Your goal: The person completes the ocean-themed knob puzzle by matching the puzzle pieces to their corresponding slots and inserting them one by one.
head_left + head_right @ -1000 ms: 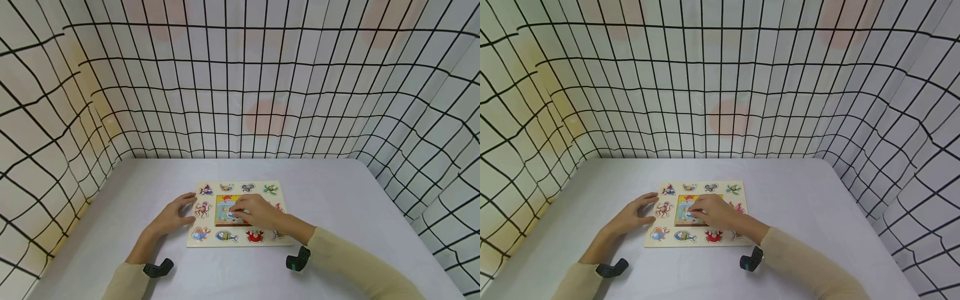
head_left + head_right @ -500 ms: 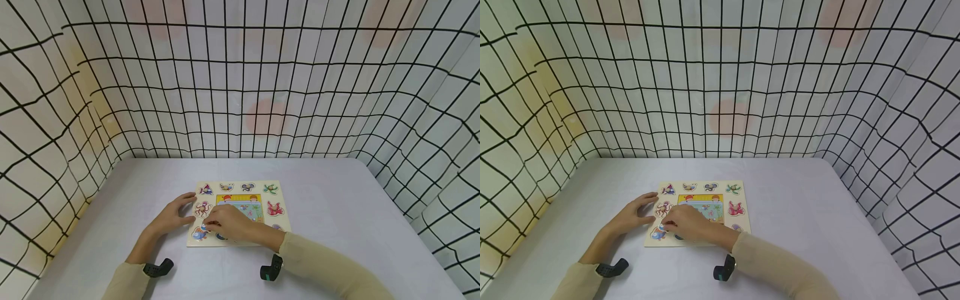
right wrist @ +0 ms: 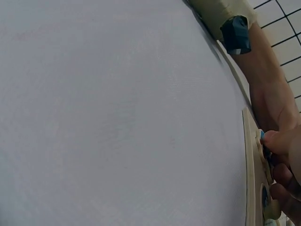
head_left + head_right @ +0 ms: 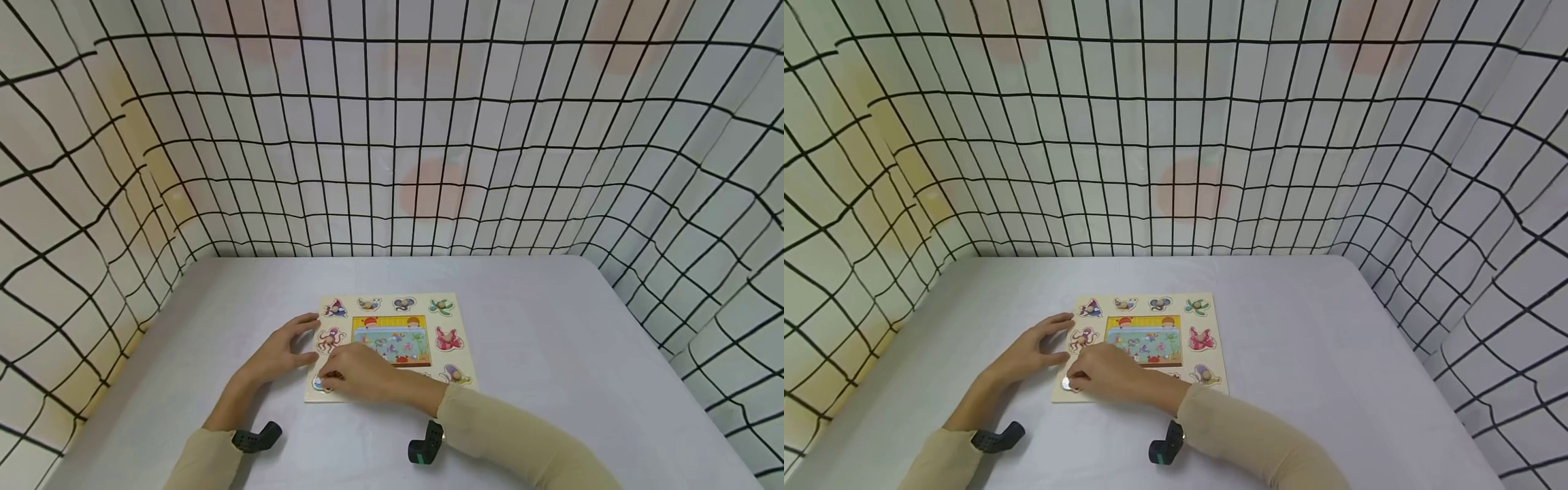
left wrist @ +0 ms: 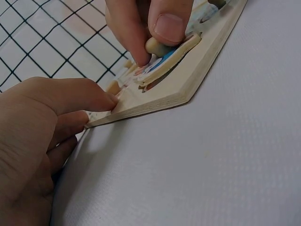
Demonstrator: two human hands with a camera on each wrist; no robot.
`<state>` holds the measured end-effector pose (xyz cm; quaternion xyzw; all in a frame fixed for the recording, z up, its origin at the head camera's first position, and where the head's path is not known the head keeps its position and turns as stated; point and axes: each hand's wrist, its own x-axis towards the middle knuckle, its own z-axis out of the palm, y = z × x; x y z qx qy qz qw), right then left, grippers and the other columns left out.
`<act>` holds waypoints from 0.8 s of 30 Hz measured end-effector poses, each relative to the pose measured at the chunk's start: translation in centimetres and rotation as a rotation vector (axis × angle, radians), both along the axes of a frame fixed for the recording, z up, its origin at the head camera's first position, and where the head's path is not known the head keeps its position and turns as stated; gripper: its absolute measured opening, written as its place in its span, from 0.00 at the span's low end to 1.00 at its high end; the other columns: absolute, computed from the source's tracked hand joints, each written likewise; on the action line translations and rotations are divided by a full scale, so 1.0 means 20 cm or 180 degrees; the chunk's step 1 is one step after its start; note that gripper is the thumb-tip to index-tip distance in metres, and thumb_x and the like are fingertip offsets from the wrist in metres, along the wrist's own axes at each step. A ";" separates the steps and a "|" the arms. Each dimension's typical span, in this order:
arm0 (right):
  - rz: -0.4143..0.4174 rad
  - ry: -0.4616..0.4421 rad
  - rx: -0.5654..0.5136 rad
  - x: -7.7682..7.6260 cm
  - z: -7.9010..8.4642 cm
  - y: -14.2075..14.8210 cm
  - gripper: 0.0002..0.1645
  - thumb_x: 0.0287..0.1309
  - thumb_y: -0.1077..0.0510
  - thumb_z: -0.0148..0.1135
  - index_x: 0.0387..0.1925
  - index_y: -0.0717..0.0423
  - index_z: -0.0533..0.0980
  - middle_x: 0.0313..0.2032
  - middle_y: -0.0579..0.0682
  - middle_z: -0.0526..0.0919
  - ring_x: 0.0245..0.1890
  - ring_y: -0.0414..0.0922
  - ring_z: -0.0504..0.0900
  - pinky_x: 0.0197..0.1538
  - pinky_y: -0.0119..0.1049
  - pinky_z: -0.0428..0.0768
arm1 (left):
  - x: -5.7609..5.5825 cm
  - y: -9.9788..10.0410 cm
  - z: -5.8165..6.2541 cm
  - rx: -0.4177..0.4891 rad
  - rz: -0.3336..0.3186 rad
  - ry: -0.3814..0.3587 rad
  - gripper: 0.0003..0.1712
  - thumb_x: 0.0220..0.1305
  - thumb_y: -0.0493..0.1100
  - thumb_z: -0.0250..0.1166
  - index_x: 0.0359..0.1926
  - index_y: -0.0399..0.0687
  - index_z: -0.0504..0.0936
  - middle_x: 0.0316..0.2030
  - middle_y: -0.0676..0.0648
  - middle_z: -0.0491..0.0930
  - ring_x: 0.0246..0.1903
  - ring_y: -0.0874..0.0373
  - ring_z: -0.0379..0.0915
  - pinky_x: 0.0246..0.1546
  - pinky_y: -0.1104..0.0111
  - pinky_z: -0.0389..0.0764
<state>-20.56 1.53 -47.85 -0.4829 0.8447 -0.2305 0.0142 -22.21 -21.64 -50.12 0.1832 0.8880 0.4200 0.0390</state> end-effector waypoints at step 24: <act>0.0054 -0.0036 0.0618 -0.03 0.07 0.08 0.20 0.71 0.42 0.62 0.60 0.38 0.83 0.55 0.37 0.79 0.53 0.33 0.76 0.55 0.29 0.77 | -0.01 -0.06 0.03 -0.0161 -0.0029 -0.0135 0.39 0.64 0.46 0.72 0.72 0.38 0.71 0.76 0.40 0.62 0.76 0.36 0.50 0.73 0.38 0.51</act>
